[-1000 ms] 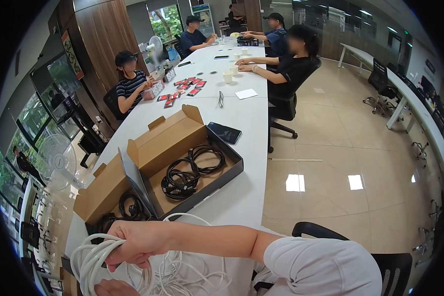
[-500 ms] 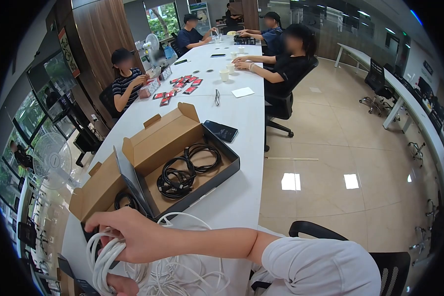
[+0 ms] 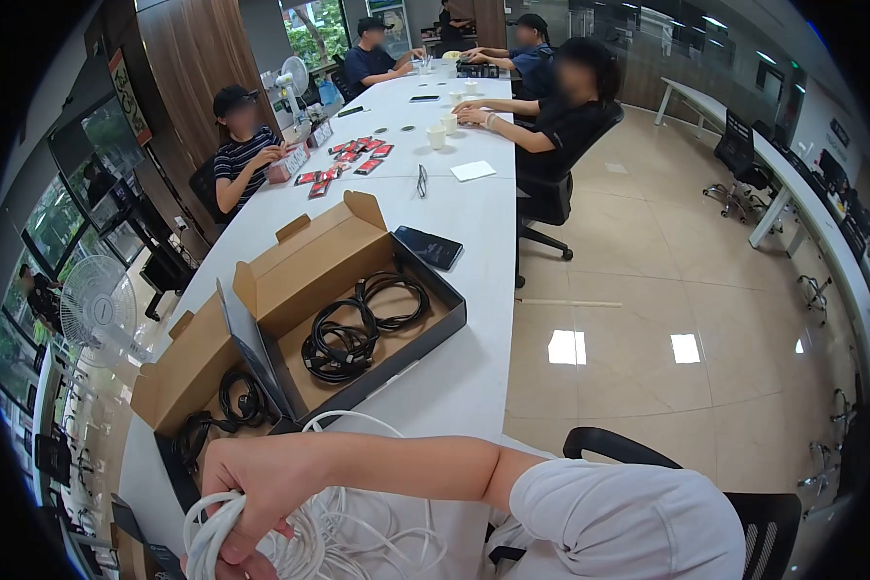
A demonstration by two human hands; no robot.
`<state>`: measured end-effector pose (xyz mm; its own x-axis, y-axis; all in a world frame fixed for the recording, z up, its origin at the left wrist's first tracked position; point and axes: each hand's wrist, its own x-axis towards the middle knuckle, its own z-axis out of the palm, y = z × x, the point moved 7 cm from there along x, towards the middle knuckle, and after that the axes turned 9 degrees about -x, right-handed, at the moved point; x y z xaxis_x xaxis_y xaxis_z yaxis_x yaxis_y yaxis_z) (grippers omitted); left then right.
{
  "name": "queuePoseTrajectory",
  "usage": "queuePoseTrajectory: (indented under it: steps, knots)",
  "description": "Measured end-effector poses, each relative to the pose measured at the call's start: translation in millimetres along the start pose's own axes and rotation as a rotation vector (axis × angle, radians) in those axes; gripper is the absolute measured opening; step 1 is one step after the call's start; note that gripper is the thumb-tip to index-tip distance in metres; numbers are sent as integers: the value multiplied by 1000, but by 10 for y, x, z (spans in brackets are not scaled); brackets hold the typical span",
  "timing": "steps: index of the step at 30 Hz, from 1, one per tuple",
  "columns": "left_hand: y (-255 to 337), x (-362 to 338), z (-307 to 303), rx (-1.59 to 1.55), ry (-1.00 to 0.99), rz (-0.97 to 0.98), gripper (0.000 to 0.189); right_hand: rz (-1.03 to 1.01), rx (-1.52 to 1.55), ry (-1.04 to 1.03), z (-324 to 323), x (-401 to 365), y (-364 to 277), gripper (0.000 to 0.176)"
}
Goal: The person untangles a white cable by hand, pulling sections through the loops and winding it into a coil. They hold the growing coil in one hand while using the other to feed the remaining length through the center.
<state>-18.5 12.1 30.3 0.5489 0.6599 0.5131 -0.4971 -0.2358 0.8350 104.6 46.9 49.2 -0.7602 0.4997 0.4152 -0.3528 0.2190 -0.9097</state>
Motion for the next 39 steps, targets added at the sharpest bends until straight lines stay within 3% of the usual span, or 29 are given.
queuePoseTrajectory:
  steps: [5,8,11,14,17,20,23,26,29,30,33,36,39]
  knots:
    - [47,113,188,-111,-46,-27,14,15,42,137,-98,13,29,14]
    - [125,187,298,-238,15,13,21,45,113,193,-141,12,36,14]
    - [156,174,166,-199,-44,118,24,39,145,249,-171,9,-8,15]
    - [211,222,164,-108,192,99,23,4,114,303,-207,11,-34,14]
    - [231,184,26,221,361,82,27,-20,28,344,-227,-16,-90,14]
    - [234,77,-68,673,690,58,37,-66,-109,354,-258,-22,-83,16]
    - [102,-158,-470,753,857,172,60,-109,-198,352,-266,-17,-61,18]
    - [16,-175,-489,498,590,160,62,-54,-164,302,-236,-59,-123,23]
    - [-89,-475,-887,310,594,236,58,-103,-96,205,-202,-76,-134,32]
    - [-186,-526,-1085,117,484,168,52,-144,-75,169,-191,-80,-143,36]
    - [-13,133,11,-35,99,67,42,-132,240,101,-95,-155,-289,48]
    - [-79,148,123,-276,0,35,45,-220,28,215,-192,-89,-196,52]
    - [-62,214,55,-250,-99,42,49,-227,31,212,-196,-75,-185,50]
